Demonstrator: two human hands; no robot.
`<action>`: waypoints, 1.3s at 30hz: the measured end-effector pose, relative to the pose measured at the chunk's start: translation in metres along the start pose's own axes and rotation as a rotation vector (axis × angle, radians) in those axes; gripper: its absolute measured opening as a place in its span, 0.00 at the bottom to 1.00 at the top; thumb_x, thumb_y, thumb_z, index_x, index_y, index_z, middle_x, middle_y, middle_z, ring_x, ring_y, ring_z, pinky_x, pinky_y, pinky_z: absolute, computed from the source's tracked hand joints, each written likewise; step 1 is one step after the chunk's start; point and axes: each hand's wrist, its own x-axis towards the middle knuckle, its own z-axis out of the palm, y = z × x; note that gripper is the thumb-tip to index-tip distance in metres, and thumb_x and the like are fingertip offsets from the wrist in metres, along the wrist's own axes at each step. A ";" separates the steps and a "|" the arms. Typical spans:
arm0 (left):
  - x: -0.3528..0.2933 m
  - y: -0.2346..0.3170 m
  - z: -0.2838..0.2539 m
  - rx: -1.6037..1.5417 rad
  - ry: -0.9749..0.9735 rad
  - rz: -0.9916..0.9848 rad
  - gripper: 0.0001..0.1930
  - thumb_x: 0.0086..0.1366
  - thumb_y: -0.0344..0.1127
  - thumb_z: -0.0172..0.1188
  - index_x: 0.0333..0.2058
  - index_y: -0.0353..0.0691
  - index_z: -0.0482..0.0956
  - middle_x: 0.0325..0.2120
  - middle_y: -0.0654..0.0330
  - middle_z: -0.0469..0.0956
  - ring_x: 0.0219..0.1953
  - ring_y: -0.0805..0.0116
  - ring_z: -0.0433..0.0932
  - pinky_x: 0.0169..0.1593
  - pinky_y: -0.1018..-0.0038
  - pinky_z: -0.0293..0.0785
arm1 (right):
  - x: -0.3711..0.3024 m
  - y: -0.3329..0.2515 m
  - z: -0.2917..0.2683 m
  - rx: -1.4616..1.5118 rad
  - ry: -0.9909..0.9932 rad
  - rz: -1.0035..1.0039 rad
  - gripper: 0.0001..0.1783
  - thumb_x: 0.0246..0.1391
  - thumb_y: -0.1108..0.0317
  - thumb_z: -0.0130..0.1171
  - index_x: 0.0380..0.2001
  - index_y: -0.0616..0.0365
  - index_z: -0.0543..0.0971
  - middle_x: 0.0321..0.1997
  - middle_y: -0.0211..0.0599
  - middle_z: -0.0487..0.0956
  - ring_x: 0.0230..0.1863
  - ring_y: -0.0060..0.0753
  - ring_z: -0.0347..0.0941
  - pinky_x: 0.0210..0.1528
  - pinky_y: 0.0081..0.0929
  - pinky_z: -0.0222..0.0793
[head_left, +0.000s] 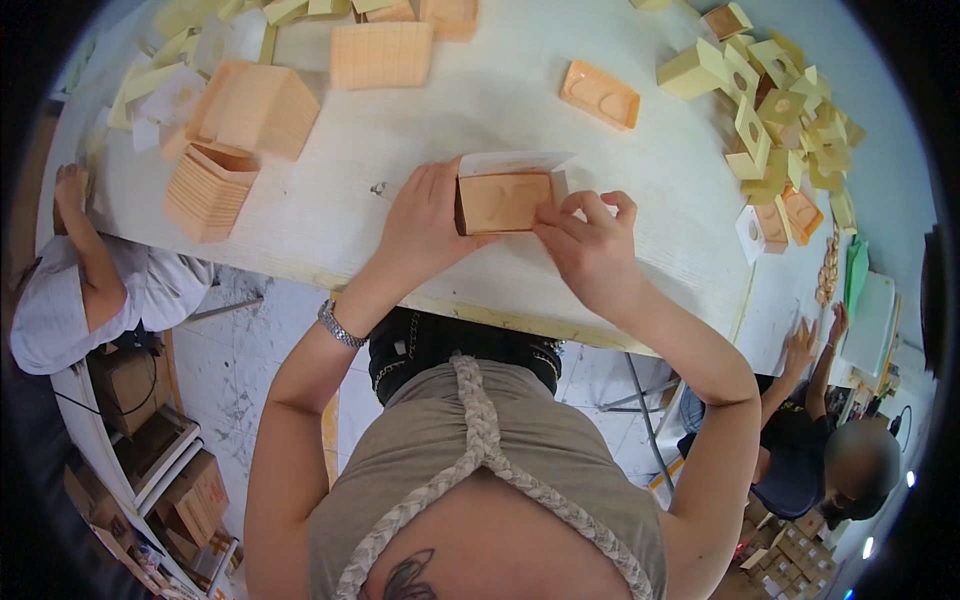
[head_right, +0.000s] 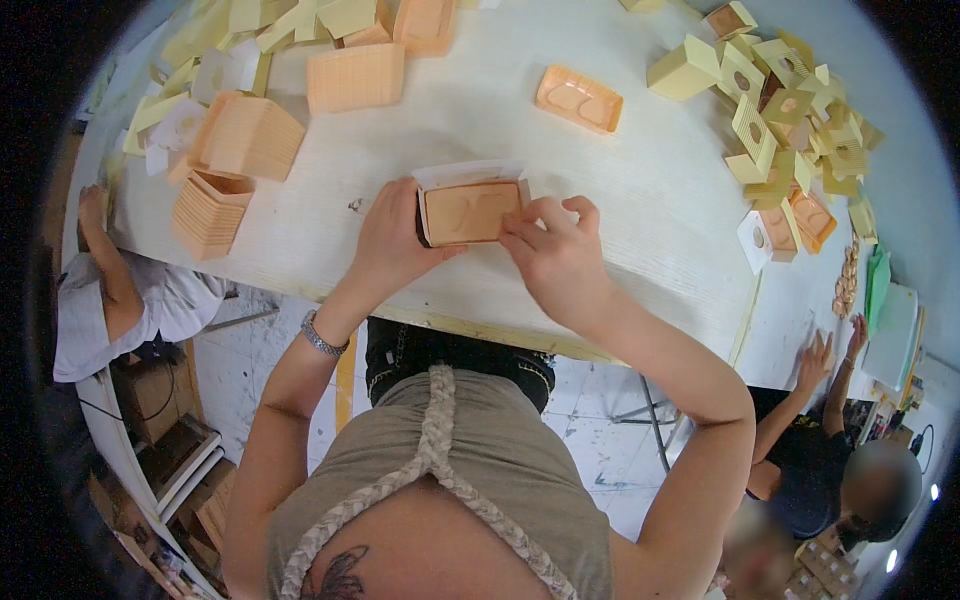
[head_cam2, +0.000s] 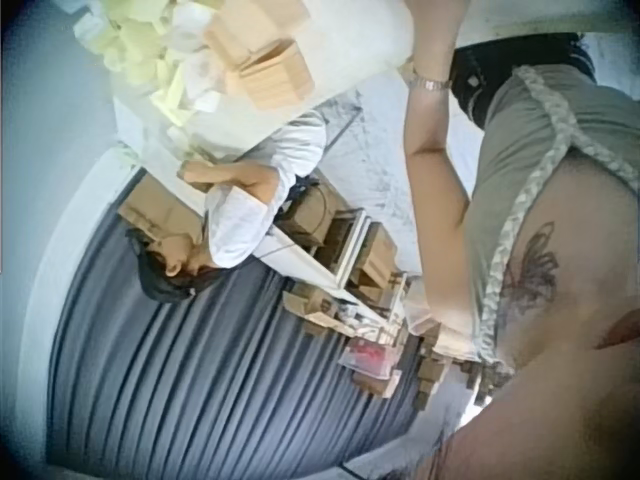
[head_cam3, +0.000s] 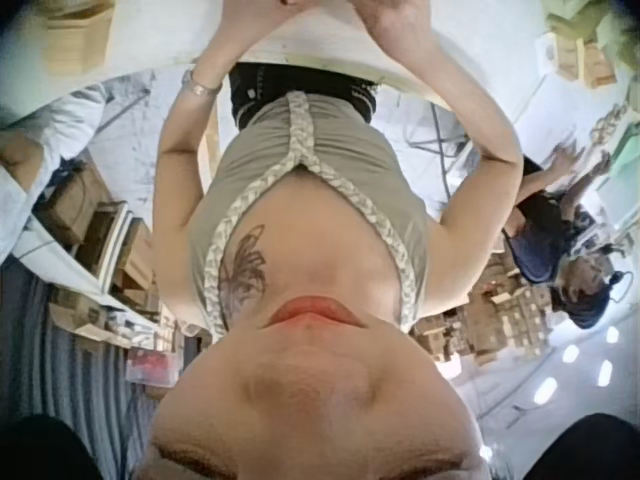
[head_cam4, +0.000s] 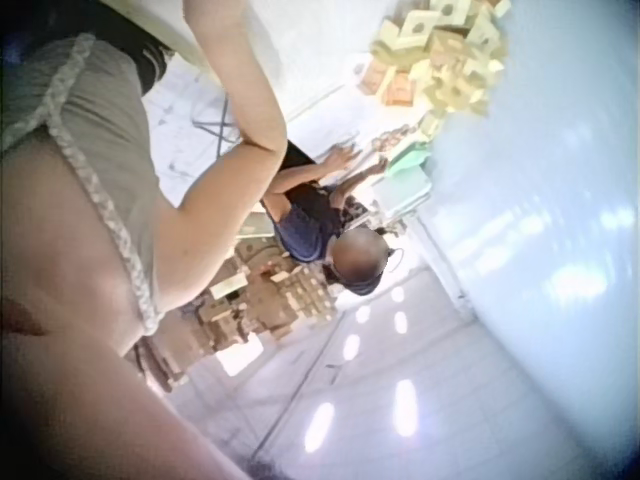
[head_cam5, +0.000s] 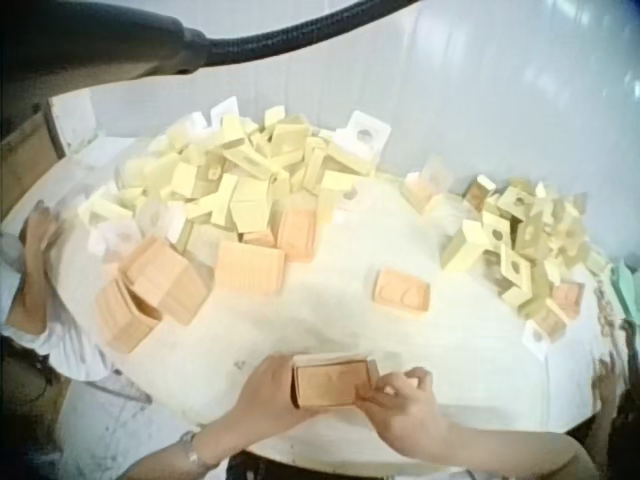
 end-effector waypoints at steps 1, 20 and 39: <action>-0.001 0.000 0.001 0.001 -0.029 -0.021 0.46 0.38 0.43 0.79 0.54 0.30 0.64 0.42 0.46 0.73 0.47 0.46 0.72 0.49 0.59 0.71 | 0.001 -0.004 -0.001 -0.031 0.008 0.001 0.11 0.41 0.69 0.62 0.33 0.53 0.82 0.44 0.26 0.81 0.49 0.28 0.67 0.54 0.39 0.56; 0.116 -0.099 -0.189 0.548 0.473 -0.285 0.24 0.60 0.42 0.64 0.53 0.39 0.74 0.49 0.49 0.76 0.50 0.52 0.76 0.52 0.63 0.74 | 0.018 0.103 -0.082 -0.474 0.754 0.511 0.26 0.47 0.72 0.68 0.52 0.56 0.77 0.60 0.43 0.74 0.56 0.51 0.69 0.57 0.43 0.66; 0.068 0.019 -0.083 0.163 0.107 0.110 0.05 0.61 0.33 0.62 0.35 0.43 0.82 0.31 0.60 0.78 0.36 0.56 0.78 0.38 0.66 0.74 | 0.058 0.124 0.010 0.135 -0.169 0.764 0.17 0.42 0.60 0.74 0.21 0.57 0.76 0.26 0.31 0.77 0.33 0.38 0.71 0.40 0.32 0.66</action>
